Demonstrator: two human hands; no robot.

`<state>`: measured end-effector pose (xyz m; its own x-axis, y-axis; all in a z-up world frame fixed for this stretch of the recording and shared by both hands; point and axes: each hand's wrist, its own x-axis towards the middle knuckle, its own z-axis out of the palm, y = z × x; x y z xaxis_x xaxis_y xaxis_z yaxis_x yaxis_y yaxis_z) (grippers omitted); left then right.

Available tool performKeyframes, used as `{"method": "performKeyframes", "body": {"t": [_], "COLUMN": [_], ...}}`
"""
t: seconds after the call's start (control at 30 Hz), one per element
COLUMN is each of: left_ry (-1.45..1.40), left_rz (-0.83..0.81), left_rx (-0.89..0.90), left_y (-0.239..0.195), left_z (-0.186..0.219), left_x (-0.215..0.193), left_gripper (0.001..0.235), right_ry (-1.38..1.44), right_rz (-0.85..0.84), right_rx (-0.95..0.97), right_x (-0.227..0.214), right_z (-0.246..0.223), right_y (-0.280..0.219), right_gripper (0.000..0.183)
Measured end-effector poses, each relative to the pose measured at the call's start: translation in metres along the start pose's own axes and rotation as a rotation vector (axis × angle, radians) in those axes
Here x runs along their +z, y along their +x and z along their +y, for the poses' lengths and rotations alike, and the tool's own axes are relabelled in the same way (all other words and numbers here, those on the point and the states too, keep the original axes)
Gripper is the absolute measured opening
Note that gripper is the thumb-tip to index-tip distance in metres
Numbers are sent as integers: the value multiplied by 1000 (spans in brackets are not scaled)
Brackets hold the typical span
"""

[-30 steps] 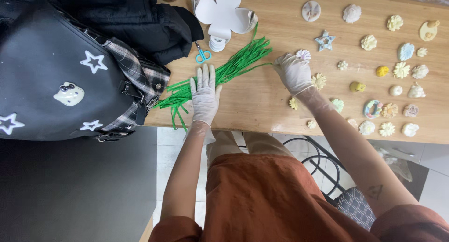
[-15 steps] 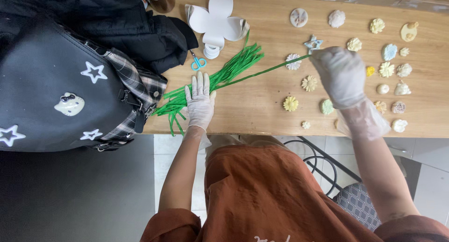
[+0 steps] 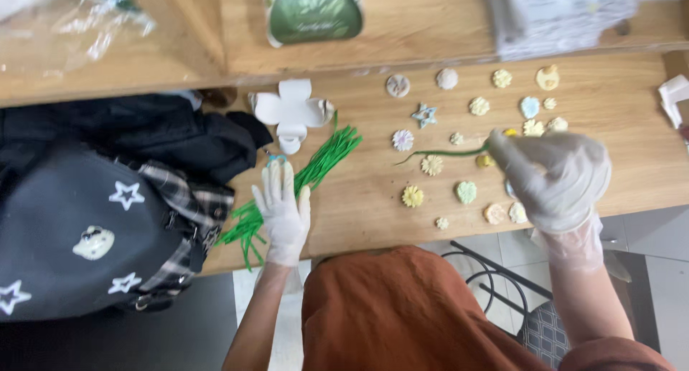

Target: The person places a wrapped decorative item onto a glass shelf. They then return to a workbench, pick up a small paper packet, and place it inside a white paper flower-shaped container. Finally, they tie a green ribbon around the top of the container to secure it.

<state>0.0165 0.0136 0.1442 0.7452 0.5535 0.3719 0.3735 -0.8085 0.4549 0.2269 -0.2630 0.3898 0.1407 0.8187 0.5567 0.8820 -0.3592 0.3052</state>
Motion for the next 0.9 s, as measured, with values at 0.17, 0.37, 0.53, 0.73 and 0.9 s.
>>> {"method": "performKeyframes", "body": {"t": [0.17,0.37,0.53,0.73,0.9], "left_ry": [-876,-756,-1322,-2217,-1409], "left_rz": [-182,-271,-220,-153,112], "left_rx": [47,526,21,-423,-2], "left_y": [58,84,81,95,107], "left_z": [102,188,216,221,233], "left_x": [-85,-114,-107,-119,-134], "left_gripper": [30,25,20,51,32], "right_ry": [-25,0,350,1521,1869], "right_rz": [-50,76,167,164,172], "right_rx": [-194,-331,283,988,998], "right_x": [-17,-33,-21,1,15], "right_z": [-9,-4,-12,-61,-82], "right_y": [-2,-3,11,29,33], "right_gripper": [44,43,43,33,36]}}
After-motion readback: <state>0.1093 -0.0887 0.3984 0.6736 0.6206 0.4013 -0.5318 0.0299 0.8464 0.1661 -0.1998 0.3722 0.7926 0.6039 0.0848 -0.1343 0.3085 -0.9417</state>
